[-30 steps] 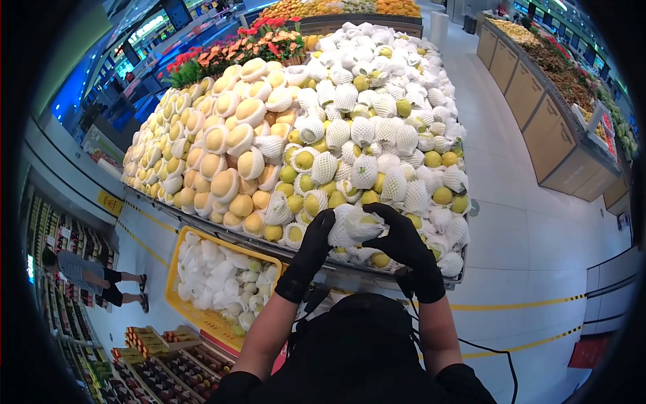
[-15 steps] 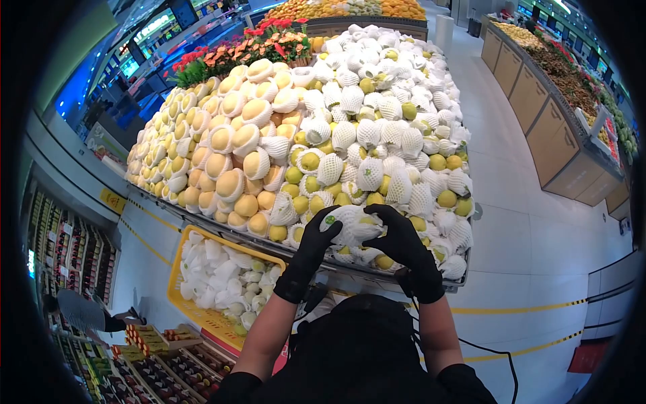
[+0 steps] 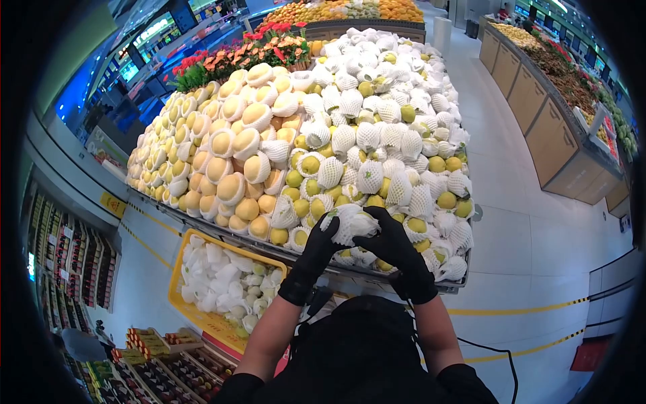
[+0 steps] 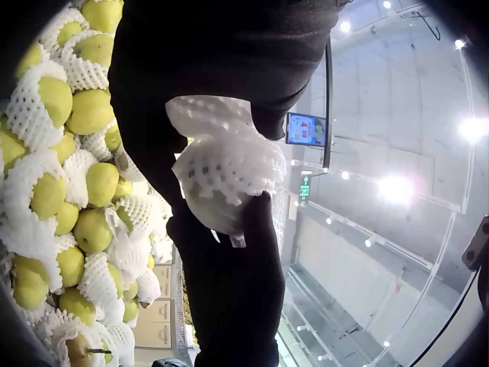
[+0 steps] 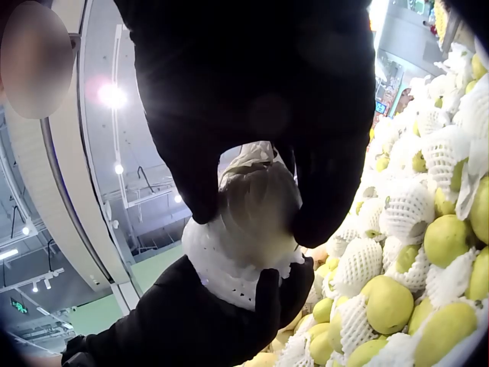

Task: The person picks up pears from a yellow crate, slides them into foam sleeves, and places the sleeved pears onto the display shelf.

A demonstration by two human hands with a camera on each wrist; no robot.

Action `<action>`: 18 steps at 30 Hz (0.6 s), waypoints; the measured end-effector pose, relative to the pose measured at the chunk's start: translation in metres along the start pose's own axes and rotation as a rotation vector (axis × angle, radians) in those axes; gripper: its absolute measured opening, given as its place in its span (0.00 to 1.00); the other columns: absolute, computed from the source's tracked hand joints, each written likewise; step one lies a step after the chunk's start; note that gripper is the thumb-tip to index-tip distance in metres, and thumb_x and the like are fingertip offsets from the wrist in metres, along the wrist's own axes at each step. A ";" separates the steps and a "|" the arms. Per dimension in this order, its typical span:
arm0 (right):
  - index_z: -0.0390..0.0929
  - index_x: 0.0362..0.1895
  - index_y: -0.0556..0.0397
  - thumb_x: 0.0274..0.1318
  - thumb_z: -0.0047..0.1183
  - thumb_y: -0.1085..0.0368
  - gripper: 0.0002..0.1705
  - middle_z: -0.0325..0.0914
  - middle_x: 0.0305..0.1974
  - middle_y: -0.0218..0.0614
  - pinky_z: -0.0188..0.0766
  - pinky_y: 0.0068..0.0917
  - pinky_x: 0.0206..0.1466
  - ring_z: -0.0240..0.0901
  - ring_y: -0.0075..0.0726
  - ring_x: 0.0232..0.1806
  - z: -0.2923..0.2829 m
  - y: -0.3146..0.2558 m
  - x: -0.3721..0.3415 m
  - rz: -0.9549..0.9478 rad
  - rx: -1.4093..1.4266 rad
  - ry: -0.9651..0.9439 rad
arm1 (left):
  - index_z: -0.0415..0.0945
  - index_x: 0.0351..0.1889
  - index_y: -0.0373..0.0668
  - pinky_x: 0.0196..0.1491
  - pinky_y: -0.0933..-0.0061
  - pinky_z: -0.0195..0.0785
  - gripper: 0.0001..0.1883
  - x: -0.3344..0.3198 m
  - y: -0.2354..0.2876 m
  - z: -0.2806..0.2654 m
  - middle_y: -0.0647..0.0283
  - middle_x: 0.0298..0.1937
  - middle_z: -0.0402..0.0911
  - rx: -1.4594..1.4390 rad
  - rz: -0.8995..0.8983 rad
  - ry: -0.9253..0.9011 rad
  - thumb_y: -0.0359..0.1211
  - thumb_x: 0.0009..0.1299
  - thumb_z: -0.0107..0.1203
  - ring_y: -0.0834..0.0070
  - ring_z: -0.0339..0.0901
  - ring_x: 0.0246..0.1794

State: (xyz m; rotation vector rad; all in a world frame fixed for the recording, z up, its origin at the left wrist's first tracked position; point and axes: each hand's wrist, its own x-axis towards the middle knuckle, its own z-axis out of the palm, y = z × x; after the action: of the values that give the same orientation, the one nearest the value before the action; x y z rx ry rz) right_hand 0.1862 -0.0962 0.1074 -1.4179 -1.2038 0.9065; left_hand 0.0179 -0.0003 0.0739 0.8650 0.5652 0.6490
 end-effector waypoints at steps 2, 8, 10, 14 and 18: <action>0.66 0.58 0.54 0.39 0.70 0.66 0.39 0.73 0.52 0.41 0.69 0.33 0.55 0.71 0.36 0.53 0.000 -0.003 0.001 0.051 -0.040 0.012 | 0.62 0.61 0.38 0.51 0.62 0.74 0.27 -0.002 0.001 -0.001 0.56 0.55 0.72 0.002 -0.016 -0.028 0.45 0.71 0.51 0.67 0.74 0.53; 0.67 0.57 0.53 0.37 0.69 0.71 0.38 0.72 0.54 0.40 0.65 0.33 0.60 0.68 0.37 0.57 0.003 0.010 0.001 -0.224 -0.073 0.070 | 0.58 0.64 0.38 0.55 0.57 0.70 0.29 0.004 -0.004 -0.021 0.54 0.59 0.69 -0.233 0.035 -0.112 0.47 0.72 0.47 0.62 0.69 0.60; 0.67 0.56 0.54 0.38 0.68 0.72 0.37 0.72 0.53 0.40 0.65 0.32 0.60 0.68 0.38 0.57 0.004 0.011 0.002 -0.272 -0.071 0.069 | 0.58 0.65 0.38 0.57 0.56 0.68 0.29 0.005 -0.002 -0.023 0.55 0.60 0.69 -0.299 0.034 -0.151 0.48 0.73 0.46 0.62 0.68 0.61; 0.67 0.55 0.54 0.38 0.68 0.74 0.36 0.72 0.52 0.41 0.66 0.32 0.59 0.69 0.39 0.57 0.009 0.014 0.005 -0.316 -0.064 0.108 | 0.59 0.63 0.37 0.56 0.60 0.68 0.29 0.003 0.003 -0.012 0.54 0.59 0.69 -0.111 0.099 0.093 0.49 0.73 0.45 0.63 0.71 0.58; 0.67 0.55 0.54 0.37 0.68 0.73 0.36 0.72 0.52 0.40 0.66 0.32 0.59 0.69 0.39 0.56 0.010 0.018 0.007 -0.314 -0.066 0.110 | 0.62 0.60 0.36 0.55 0.63 0.69 0.26 0.001 0.001 -0.009 0.53 0.57 0.71 0.044 0.109 0.414 0.48 0.74 0.46 0.65 0.73 0.55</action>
State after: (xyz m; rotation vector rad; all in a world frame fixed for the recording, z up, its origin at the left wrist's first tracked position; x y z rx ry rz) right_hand 0.1813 -0.0867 0.0886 -1.2670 -1.3362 0.5691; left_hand 0.0124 0.0049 0.0697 0.8100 0.9111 0.9270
